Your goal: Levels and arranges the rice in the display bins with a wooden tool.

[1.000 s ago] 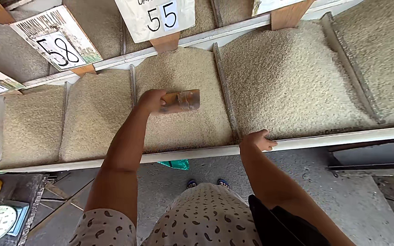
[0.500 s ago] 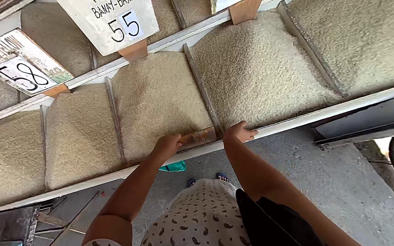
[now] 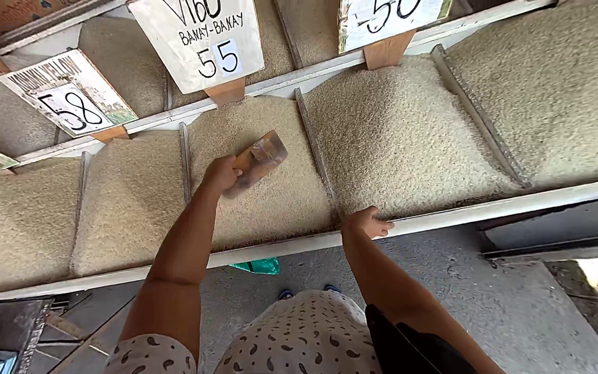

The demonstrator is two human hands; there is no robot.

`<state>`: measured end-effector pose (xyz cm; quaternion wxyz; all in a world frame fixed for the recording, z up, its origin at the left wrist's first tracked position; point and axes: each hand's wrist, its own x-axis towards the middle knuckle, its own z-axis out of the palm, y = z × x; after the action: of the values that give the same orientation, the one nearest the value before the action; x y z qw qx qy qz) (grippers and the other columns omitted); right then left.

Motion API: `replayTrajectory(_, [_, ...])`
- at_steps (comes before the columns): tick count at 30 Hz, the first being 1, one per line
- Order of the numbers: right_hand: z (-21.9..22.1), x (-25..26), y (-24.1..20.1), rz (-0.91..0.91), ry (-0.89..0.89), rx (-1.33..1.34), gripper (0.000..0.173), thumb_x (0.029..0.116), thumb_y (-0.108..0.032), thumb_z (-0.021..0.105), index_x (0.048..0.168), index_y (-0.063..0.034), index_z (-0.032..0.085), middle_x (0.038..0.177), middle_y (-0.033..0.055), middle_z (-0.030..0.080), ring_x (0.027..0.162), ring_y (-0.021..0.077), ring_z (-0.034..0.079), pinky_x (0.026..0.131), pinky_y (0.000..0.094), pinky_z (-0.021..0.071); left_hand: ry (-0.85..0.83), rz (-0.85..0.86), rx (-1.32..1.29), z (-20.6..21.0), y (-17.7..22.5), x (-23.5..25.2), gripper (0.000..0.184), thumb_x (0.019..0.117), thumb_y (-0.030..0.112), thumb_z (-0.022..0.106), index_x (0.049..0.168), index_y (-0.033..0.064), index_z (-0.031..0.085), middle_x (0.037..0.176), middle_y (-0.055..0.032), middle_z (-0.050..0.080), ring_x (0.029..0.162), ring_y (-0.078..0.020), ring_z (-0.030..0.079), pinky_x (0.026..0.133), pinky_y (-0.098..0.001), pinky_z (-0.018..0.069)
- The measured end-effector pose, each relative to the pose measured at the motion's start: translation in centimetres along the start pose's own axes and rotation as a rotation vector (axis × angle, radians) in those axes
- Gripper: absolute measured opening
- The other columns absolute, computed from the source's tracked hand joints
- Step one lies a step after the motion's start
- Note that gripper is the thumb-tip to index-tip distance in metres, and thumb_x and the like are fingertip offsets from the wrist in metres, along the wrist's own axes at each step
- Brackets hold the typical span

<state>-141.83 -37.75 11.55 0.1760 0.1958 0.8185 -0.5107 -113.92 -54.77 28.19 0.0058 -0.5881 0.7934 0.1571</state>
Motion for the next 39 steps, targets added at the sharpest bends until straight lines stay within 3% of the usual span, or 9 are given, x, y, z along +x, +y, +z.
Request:
replayTrajectory(6, [0.2,-0.2,-0.2,0.007,0.002,0.009,0.075,0.1051,-0.041,0.048,0.16,0.0004,0.018,0.159,0.0252,0.035,0.143,0.0306,0.046,0.111,0.038,0.0462,0.223,-0.034,0.084,-6.2,3.7,-2.0,0.029,0.106,0.02,0.059,0.125,-0.0023,0.06,0.115,-0.0286,0.067,0.113,-0.0473,0.066,0.095,-0.0664,0.051])
replayTrajectory(10, [-0.3,-0.3,-0.4,-0.002,-0.012,-0.03,0.075,0.1053,-0.039,0.048,0.16,0.0017,0.017,0.159,0.0265,0.034,0.143,0.0318,0.047,0.111,0.0391,0.0466,-0.079,0.218,0.132,1.3,3.2,-7.7,0.019,0.103,0.019,0.064,0.115,0.0041,0.069,0.107,-0.0195,0.071,0.102,-0.0387,0.071,0.09,-0.0628,0.0554])
replayTrajectory(13, [-0.3,-0.2,-0.4,0.005,-0.014,-0.032,0.075,0.1043,-0.04,0.049,0.16,0.0006,0.018,0.16,0.0256,0.034,0.143,0.0309,0.047,0.11,0.0389,0.0469,-0.356,0.179,0.113,7.1,0.3,-10.4,0.027,0.1056,0.023,0.058,0.122,0.0017,0.065,0.116,-0.0218,0.069,0.111,-0.0399,0.067,0.097,-0.062,0.0516])
replayTrajectory(16, [-0.1,0.1,-0.1,0.01,-0.001,-0.03,0.075,0.1039,-0.039,0.049,0.159,0.001,0.019,0.16,0.0252,0.034,0.143,0.0302,0.046,0.111,0.0384,0.0465,-0.373,0.113,0.138,9.0,-1.1,-10.7,0.033,0.1078,0.026,0.054,0.128,0.0016,0.062,0.121,-0.0226,0.068,0.115,-0.0396,0.067,0.099,-0.0595,0.0519])
replayTrajectory(25, [-1.4,0.8,-0.1,0.021,-0.079,-0.002,0.073,0.105,-0.044,0.047,0.158,0.0015,0.025,0.158,0.0269,0.037,0.145,0.0355,0.044,0.115,0.0455,0.0419,-0.097,0.016,0.15,-2.5,-0.6,-1.6,0.029,0.1056,0.023,0.06,0.126,0.0043,0.065,0.122,-0.0219,0.069,0.119,-0.0405,0.065,0.103,-0.0638,0.048])
replayTrajectory(28, [-4.5,3.9,-0.8,0.121,-0.046,0.04,0.07,0.1093,-0.051,0.026,0.138,0.0059,0.055,0.143,0.0299,0.053,0.136,0.041,0.051,0.109,0.0534,0.0429,0.153,-0.112,0.076,-4.4,2.2,-2.6,0.031,0.1077,0.024,0.057,0.125,-0.0017,0.061,0.113,-0.0281,0.069,0.11,-0.0469,0.068,0.095,-0.067,0.0511])
replayTrajectory(32, [-5.6,8.9,-4.0,0.247,-0.005,0.185,0.077,0.1082,-0.053,0.01,0.15,0.0034,0.042,0.148,0.028,0.05,0.136,0.0381,0.052,0.108,0.0526,0.0455,0.237,-0.159,-0.278,0.5,9.3,-5.0,0.04,0.1096,0.025,0.053,0.134,-0.0051,0.048,0.106,-0.0265,0.068,0.099,-0.0405,0.07,0.089,-0.0595,0.0558])
replayTrajectory(35, [-4.6,10.2,-5.8,0.261,-0.065,0.143,0.074,0.1078,-0.049,0.009,0.153,0.0027,0.035,0.151,0.0275,0.046,0.138,0.035,0.051,0.109,0.0497,0.0456,0.069,-0.128,-0.454,7.2,14.4,-4.9,0.043,0.1083,0.022,0.053,0.141,-0.0046,0.046,0.112,-0.0237,0.068,0.104,-0.0347,0.07,0.094,-0.0534,0.0564])
replayTrajectory(39, [-3.1,10.7,-6.3,0.321,-0.066,0.128,0.079,0.1058,-0.056,0.009,0.156,0.0007,0.03,0.153,0.0276,0.043,0.138,0.0348,0.051,0.107,0.0498,0.0473,-0.084,-0.236,-0.391,12.1,18.9,-3.3,0.042,0.1081,0.022,0.051,0.141,-0.0044,0.047,0.121,-0.0228,0.067,0.113,-0.0325,0.068,0.099,-0.0491,0.0545])
